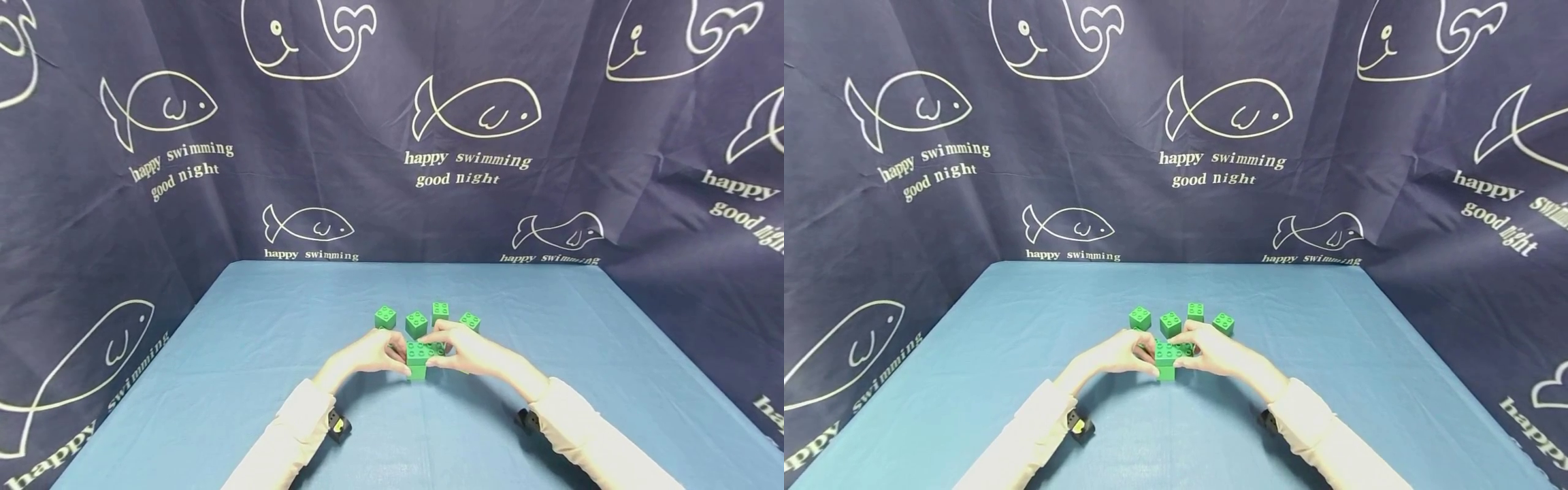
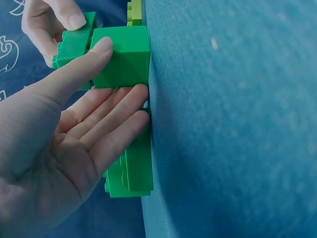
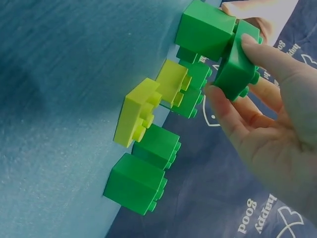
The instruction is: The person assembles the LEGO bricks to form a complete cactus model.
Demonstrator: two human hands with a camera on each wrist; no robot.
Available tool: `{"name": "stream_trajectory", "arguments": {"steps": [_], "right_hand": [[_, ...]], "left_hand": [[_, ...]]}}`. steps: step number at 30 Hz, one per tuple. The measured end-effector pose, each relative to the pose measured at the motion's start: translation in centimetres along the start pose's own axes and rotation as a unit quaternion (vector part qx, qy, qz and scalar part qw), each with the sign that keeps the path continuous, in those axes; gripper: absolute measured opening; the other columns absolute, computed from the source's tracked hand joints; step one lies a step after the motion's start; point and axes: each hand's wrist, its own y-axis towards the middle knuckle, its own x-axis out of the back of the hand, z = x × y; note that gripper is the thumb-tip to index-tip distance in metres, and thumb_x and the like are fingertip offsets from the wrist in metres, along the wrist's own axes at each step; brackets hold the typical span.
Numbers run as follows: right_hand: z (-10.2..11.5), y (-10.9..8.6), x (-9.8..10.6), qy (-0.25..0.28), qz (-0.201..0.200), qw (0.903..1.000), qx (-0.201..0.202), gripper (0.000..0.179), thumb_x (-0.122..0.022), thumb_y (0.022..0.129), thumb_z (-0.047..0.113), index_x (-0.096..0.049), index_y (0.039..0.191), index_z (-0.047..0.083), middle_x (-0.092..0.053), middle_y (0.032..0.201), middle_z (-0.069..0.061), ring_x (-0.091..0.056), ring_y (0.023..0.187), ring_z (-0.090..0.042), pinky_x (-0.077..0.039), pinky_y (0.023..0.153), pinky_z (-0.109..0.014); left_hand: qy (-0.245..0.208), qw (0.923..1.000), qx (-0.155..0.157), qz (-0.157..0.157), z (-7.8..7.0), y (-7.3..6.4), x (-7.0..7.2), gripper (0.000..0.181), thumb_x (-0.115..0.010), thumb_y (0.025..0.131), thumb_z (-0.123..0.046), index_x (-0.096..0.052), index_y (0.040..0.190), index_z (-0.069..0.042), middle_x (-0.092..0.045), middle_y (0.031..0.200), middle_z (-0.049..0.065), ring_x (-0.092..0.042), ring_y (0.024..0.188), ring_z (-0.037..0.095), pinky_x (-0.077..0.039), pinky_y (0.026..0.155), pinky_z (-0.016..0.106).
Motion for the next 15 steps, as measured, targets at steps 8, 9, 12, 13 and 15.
{"name": "stream_trajectory", "arguments": {"steps": [8,9,12,13,15], "right_hand": [[-0.03,-0.1,0.01,0.01,0.013,0.9998,-0.013,0.035,-0.07,0.084,0.015,-0.065,0.115,0.0,-0.049,0.082,-0.004,-0.055,0.08,-0.014,-0.053,0.07,-0.022],[0.04,-0.09,0.0,0.006,0.013,0.9998,-0.011,0.036,-0.07,0.083,0.015,-0.065,0.115,-0.001,-0.049,0.082,-0.004,-0.055,0.08,-0.014,-0.053,0.07,-0.022],[0.25,-0.09,0.0,-0.001,0.008,0.9999,-0.007,0.035,-0.071,0.082,0.013,-0.065,0.114,-0.001,-0.047,0.08,-0.004,-0.054,0.078,-0.014,-0.053,0.069,-0.021],[0.31,-0.09,0.0,-0.003,0.006,1.0,-0.004,0.035,-0.071,0.082,0.012,-0.065,0.114,-0.002,-0.047,0.08,-0.004,-0.054,0.078,-0.014,-0.053,0.068,-0.021],[0.39,-0.07,0.01,-0.007,0.001,1.0,0.003,0.035,-0.072,0.081,0.011,-0.065,0.113,-0.002,-0.048,0.08,-0.004,-0.055,0.077,-0.014,-0.053,0.068,-0.021]], "left_hand": [[-0.007,1.0,0.001,0.002,-0.29,-0.14,0.02,0.026,-0.078,0.074,-0.01,-0.061,0.091,0.0,-0.069,0.092,0.01,-0.07,0.085,0.023,-0.054,0.072,0.018],[-0.005,1.0,0.001,0.002,-0.32,-0.16,0.05,0.026,-0.078,0.074,-0.01,-0.061,0.091,0.0,-0.069,0.091,0.011,-0.07,0.085,0.023,-0.054,0.072,0.018],[-0.006,1.0,0.001,0.003,-0.34,-0.13,0.12,0.026,-0.078,0.074,-0.01,-0.061,0.091,0.0,-0.069,0.091,0.011,-0.07,0.084,0.022,-0.054,0.071,0.018],[-0.005,1.0,0.001,0.003,-0.33,-0.13,0.13,0.026,-0.078,0.074,-0.01,-0.061,0.091,0.0,-0.068,0.091,0.011,-0.07,0.083,0.021,-0.054,0.071,0.018],[-0.003,1.0,0.002,0.003,-0.31,-0.13,0.15,0.026,-0.078,0.074,-0.011,-0.061,0.091,0.0,-0.068,0.091,0.01,-0.07,0.083,0.021,-0.054,0.071,0.018]]}}
